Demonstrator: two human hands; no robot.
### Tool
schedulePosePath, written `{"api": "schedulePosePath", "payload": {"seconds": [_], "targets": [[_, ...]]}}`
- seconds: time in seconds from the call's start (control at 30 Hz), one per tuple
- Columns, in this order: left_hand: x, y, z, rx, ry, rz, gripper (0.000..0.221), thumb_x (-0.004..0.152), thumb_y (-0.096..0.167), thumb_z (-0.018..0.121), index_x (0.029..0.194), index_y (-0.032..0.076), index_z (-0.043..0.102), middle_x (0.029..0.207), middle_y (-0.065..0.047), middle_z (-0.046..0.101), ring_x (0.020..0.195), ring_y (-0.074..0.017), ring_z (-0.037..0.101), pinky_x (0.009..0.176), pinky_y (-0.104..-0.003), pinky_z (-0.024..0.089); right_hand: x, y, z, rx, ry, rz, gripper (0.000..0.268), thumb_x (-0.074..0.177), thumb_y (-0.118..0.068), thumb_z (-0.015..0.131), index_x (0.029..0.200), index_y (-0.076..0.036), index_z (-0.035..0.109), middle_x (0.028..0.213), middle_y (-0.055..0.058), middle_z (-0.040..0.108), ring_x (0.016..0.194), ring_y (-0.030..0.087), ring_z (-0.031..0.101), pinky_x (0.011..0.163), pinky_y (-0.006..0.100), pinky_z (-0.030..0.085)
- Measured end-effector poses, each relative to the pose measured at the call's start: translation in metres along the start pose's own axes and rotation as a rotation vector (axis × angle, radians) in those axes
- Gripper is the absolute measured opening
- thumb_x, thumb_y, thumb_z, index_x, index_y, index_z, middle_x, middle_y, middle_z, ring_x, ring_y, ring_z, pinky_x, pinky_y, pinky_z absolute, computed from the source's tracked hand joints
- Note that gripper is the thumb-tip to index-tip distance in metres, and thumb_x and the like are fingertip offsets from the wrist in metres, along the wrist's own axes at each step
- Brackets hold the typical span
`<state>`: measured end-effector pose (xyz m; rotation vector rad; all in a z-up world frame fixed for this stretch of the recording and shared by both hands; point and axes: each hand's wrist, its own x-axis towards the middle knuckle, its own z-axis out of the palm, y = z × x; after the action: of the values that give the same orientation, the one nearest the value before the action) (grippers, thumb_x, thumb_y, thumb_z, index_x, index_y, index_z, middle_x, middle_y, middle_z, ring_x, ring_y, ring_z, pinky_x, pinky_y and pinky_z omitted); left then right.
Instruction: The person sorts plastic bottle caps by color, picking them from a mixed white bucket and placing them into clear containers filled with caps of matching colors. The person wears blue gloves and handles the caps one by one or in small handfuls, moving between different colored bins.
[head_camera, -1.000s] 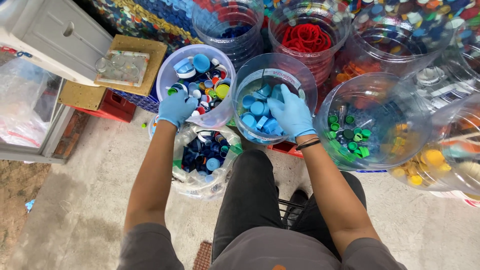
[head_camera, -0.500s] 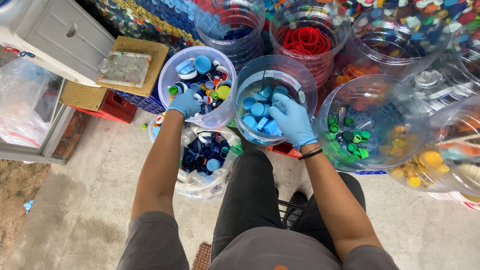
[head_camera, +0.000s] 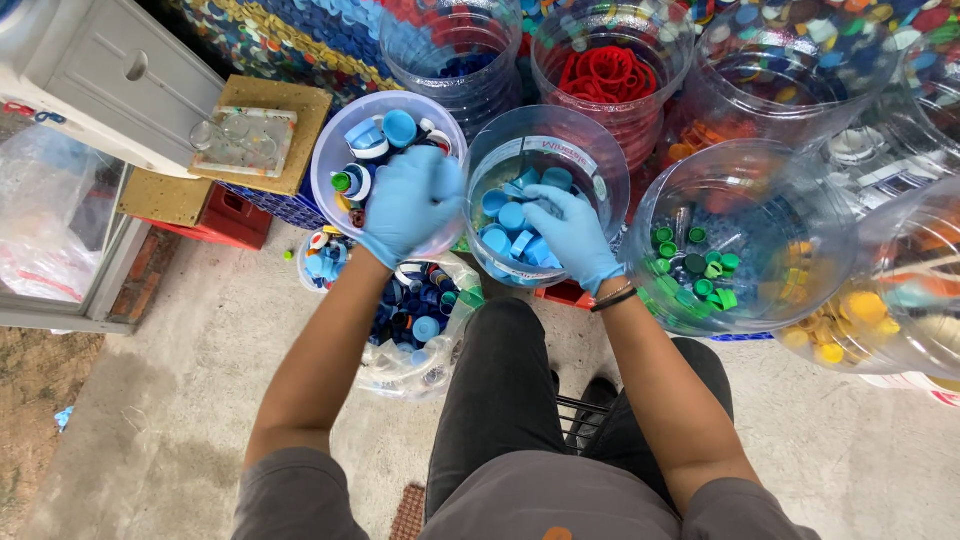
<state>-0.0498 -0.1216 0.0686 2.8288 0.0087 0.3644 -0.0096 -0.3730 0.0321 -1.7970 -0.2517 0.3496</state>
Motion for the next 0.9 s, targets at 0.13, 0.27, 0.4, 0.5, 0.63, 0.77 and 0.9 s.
{"api": "schedulePosePath", "payload": {"seconds": [0.13, 0.27, 0.4, 0.5, 0.63, 0.77, 0.9], "targets": [[-0.001, 0.061, 0.006, -0.21, -0.059, 0.185, 0.059, 0.079, 0.024, 0.084, 0.127, 0.004, 0.057, 0.114, -0.021, 0.068, 0.114, -0.0436, 0.062, 0.098, -0.053, 0.052, 0.004, -0.005, 0.001, 0.031, 0.002, -0.044, 0.039, 0.099, -0.026, 0.069, 0.135, -0.012, 0.068, 0.125, 0.02, 0.071, 0.121, 0.033, 0.066, 0.102, 0.048, 0.054], [0.007, 0.086, 0.021, -0.341, -0.276, 0.018, 0.059, 0.086, 0.027, 0.081, 0.136, 0.011, 0.056, 0.133, -0.019, 0.062, 0.127, -0.0411, 0.057, 0.109, -0.049, 0.047, 0.006, 0.009, -0.004, 0.089, 0.058, -0.029, 0.041, 0.099, -0.023, 0.069, 0.137, -0.009, 0.065, 0.132, 0.022, 0.067, 0.126, 0.037, 0.062, 0.102, 0.047, 0.055], [0.003, 0.075, 0.017, -0.497, -0.184, 0.01, 0.055, 0.09, 0.022, 0.077, 0.141, 0.012, 0.057, 0.135, -0.017, 0.062, 0.13, -0.0392, 0.057, 0.111, -0.05, 0.045, 0.014, 0.032, -0.01, 0.002, 0.125, -0.095, 0.045, 0.097, -0.017, 0.071, 0.139, -0.003, 0.063, 0.137, 0.028, 0.061, 0.13, 0.045, 0.056, 0.106, 0.052, 0.051], [0.006, 0.024, 0.033, -0.622, 0.126, -0.041, 0.032, 0.096, 0.015, 0.069, 0.127, 0.007, 0.063, 0.117, -0.018, 0.067, 0.117, -0.0385, 0.062, 0.1, -0.048, 0.049, 0.003, 0.025, -0.011, -0.004, 0.14, -0.045, 0.043, 0.097, -0.022, 0.071, 0.138, -0.01, 0.066, 0.139, 0.021, 0.061, 0.131, 0.041, 0.056, 0.109, 0.049, 0.049], [0.033, -0.079, 0.067, -0.405, 0.243, -0.204, 0.02, 0.1, 0.01, 0.058, 0.119, 0.012, 0.064, 0.109, -0.02, 0.072, 0.104, -0.0451, 0.067, 0.09, -0.056, 0.054, -0.001, 0.036, -0.007, 0.16, 0.107, -0.035, 0.042, 0.099, -0.014, 0.067, 0.139, -0.005, 0.063, 0.131, 0.025, 0.066, 0.125, 0.036, 0.062, 0.102, 0.044, 0.056], [0.062, -0.173, 0.117, 0.091, -0.023, -0.216, 0.019, 0.101, 0.026, 0.055, 0.113, 0.022, 0.069, 0.132, -0.002, 0.064, 0.11, -0.0401, 0.067, 0.092, -0.055, 0.054, -0.004, 0.038, -0.004, 0.14, 0.111, -0.032, 0.034, 0.099, -0.012, 0.069, 0.133, -0.007, 0.069, 0.123, 0.02, 0.071, 0.117, 0.031, 0.068, 0.096, 0.043, 0.059], [0.082, -0.193, 0.138, 0.336, -0.3, -0.214, 0.036, 0.097, 0.042, 0.054, 0.121, 0.026, 0.075, 0.167, 0.008, 0.036, 0.121, -0.0439, 0.063, 0.097, -0.056, 0.053, -0.007, 0.031, -0.003, 0.094, 0.096, -0.042, 0.032, 0.099, -0.013, 0.069, 0.131, -0.009, 0.071, 0.121, 0.018, 0.073, 0.114, 0.029, 0.07, 0.094, 0.041, 0.059]]}}
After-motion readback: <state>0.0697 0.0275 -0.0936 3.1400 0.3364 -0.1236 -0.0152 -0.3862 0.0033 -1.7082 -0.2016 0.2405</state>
